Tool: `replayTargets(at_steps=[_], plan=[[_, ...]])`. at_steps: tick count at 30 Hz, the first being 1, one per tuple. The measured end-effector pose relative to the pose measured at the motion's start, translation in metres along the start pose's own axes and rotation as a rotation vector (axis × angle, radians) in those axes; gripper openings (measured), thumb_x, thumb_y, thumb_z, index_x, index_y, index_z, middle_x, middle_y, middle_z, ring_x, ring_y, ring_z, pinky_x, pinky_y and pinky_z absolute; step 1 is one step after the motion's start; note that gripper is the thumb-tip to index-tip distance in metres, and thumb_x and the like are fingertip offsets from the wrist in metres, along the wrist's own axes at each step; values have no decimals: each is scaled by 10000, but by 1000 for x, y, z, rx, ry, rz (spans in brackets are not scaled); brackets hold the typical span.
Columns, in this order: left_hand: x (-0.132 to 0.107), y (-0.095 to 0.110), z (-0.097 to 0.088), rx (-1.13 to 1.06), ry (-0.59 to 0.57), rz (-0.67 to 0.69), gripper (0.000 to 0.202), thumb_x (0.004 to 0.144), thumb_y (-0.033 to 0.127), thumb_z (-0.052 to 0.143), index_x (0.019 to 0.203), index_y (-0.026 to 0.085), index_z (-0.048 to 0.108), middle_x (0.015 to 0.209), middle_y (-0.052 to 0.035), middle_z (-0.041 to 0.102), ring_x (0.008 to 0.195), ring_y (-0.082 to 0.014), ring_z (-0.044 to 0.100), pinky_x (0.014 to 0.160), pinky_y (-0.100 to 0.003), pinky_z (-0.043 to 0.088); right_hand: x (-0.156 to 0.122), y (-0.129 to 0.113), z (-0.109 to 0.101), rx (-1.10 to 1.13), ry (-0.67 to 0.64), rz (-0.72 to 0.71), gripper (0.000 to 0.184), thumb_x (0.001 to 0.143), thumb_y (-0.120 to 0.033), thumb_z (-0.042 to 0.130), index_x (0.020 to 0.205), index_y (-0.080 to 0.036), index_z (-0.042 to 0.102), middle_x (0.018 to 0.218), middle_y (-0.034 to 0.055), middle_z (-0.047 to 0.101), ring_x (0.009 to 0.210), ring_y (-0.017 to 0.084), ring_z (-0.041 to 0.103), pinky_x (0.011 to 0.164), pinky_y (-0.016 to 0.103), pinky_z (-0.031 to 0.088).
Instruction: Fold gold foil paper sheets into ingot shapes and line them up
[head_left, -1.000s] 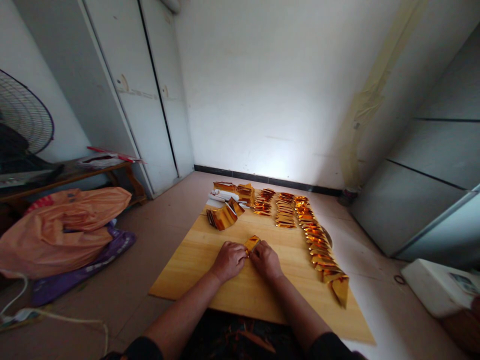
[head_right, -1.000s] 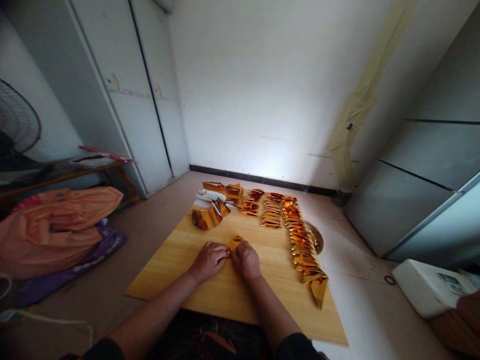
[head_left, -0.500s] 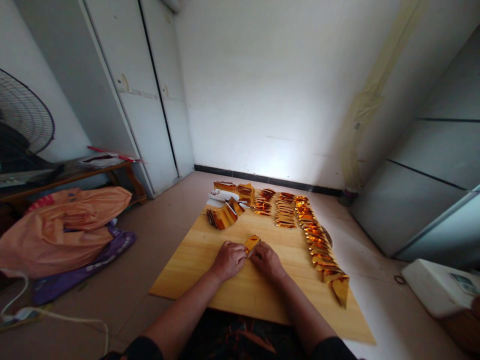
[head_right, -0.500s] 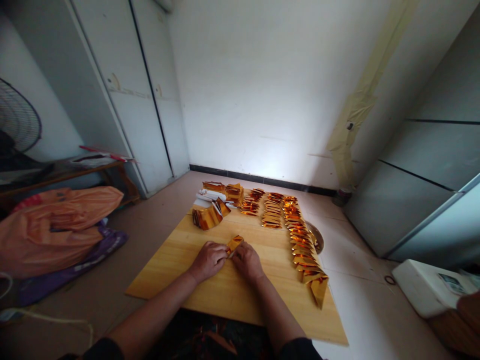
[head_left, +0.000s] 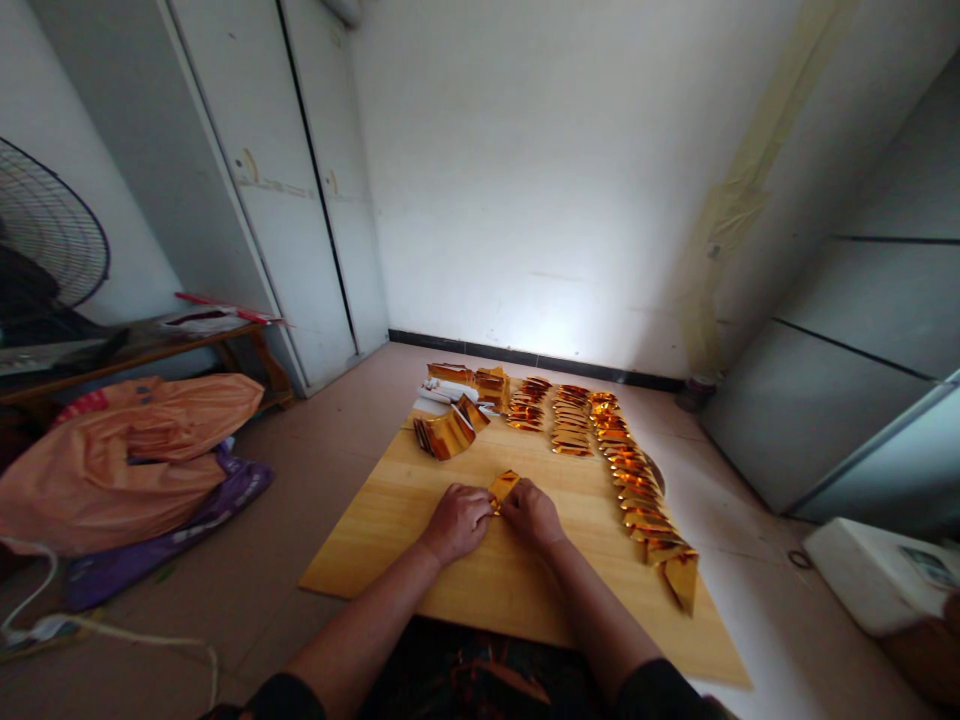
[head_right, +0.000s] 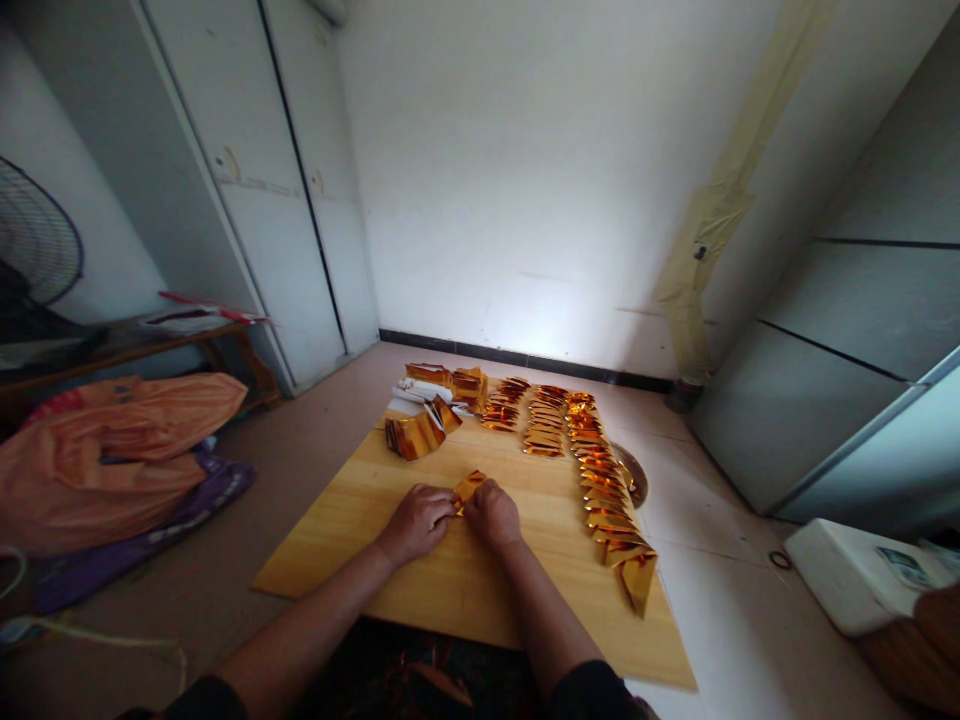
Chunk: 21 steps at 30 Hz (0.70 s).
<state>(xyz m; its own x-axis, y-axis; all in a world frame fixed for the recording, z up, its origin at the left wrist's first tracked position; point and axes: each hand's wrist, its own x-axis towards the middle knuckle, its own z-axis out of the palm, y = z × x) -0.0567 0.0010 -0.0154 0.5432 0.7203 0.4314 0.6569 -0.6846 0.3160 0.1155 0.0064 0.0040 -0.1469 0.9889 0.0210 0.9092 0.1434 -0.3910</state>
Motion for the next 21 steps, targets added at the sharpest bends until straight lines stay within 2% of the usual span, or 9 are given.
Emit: replayTargets(at_steps=[7, 11, 16, 21], plan=[[0, 4, -5, 1, -34, 4, 287, 711, 65, 504, 922, 205, 638, 902, -29, 688, 883, -186, 620, 811, -321, 437, 2, 0, 5, -26, 34, 26, 138, 828, -241, 542, 773, -178, 652, 847, 46, 648, 677, 121, 579, 549, 217, 325], [-1, 3, -5, 23, -19, 44, 252, 745, 98, 520, 883, 230, 684, 966, -31, 684, 917, -185, 616, 847, -330, 429, 2, 2, 8, 1, 68, 2, 116, 806, -216, 552, 737, -183, 639, 831, 38, 632, 651, 120, 566, 545, 220, 329], [-1, 2, -5, 41, -31, 47, 222, 772, 119, 530, 838, 239, 705, 925, -27, 686, 884, -168, 619, 833, -319, 425, 0, 7, 10, 134, 96, -40, 47, 752, -159, 577, 739, -185, 613, 837, 23, 602, 695, 119, 557, 598, 207, 372], [0, 5, -7, 46, -57, 37, 221, 768, 111, 539, 833, 243, 703, 915, -13, 688, 881, -165, 620, 814, -314, 418, -4, 17, 14, 275, 159, -124, 197, 679, -35, 516, 785, -184, 589, 842, 16, 583, 782, 127, 554, 696, 203, 412]])
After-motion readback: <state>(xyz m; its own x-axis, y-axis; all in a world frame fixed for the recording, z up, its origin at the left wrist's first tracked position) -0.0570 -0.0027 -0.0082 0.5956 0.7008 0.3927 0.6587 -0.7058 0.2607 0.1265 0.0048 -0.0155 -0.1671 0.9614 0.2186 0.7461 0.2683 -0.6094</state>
